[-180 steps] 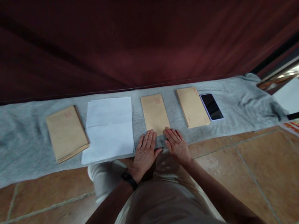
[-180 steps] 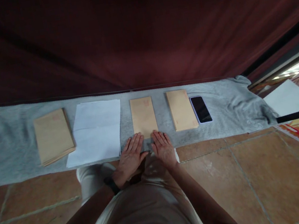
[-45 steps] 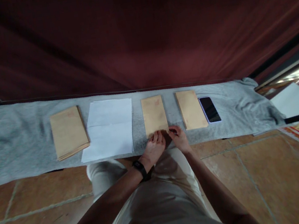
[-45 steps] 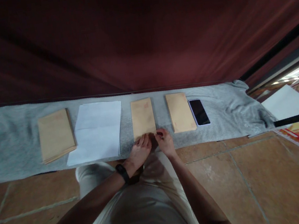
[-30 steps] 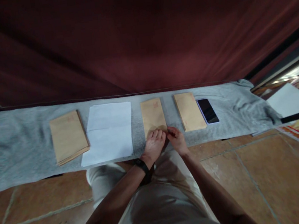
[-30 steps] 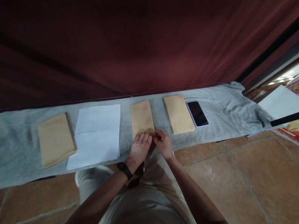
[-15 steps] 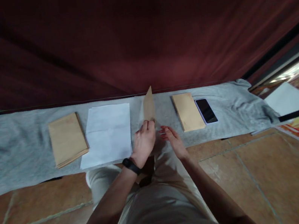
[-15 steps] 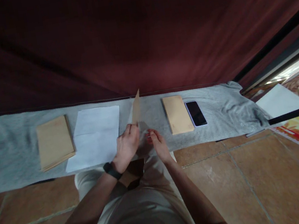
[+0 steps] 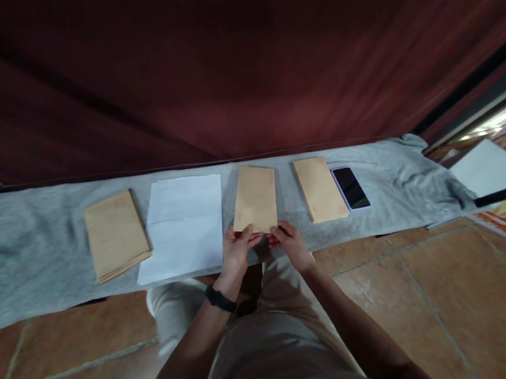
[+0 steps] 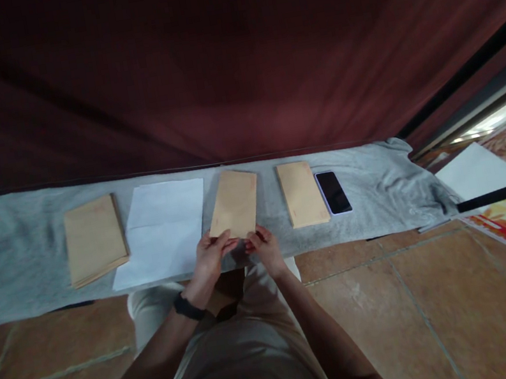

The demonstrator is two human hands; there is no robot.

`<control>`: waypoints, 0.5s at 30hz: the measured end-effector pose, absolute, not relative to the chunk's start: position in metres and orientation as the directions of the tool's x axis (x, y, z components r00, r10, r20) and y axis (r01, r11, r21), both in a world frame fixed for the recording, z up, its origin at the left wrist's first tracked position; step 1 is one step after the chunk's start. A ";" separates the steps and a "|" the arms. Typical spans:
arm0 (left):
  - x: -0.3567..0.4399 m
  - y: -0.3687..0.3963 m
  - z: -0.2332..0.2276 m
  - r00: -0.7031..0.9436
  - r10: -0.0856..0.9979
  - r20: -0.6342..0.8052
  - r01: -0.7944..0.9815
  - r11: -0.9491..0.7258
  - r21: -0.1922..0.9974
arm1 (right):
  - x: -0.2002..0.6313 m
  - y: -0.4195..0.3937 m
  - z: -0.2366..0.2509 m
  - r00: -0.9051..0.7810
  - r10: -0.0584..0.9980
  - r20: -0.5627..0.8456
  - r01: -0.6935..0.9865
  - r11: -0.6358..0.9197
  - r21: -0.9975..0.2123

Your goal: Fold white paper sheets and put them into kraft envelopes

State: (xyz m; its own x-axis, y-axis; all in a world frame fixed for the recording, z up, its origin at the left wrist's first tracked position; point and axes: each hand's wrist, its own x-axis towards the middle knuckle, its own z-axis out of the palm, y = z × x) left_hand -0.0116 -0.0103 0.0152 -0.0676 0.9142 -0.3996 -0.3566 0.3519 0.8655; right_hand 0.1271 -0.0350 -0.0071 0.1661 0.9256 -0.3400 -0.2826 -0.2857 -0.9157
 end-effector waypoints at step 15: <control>-0.039 -0.019 -0.005 -0.074 0.854 -0.515 -0.156 0.500 0.852 | 0.139 -0.031 -0.026 0.198 0.960 -0.198 0.279 -0.249 -0.927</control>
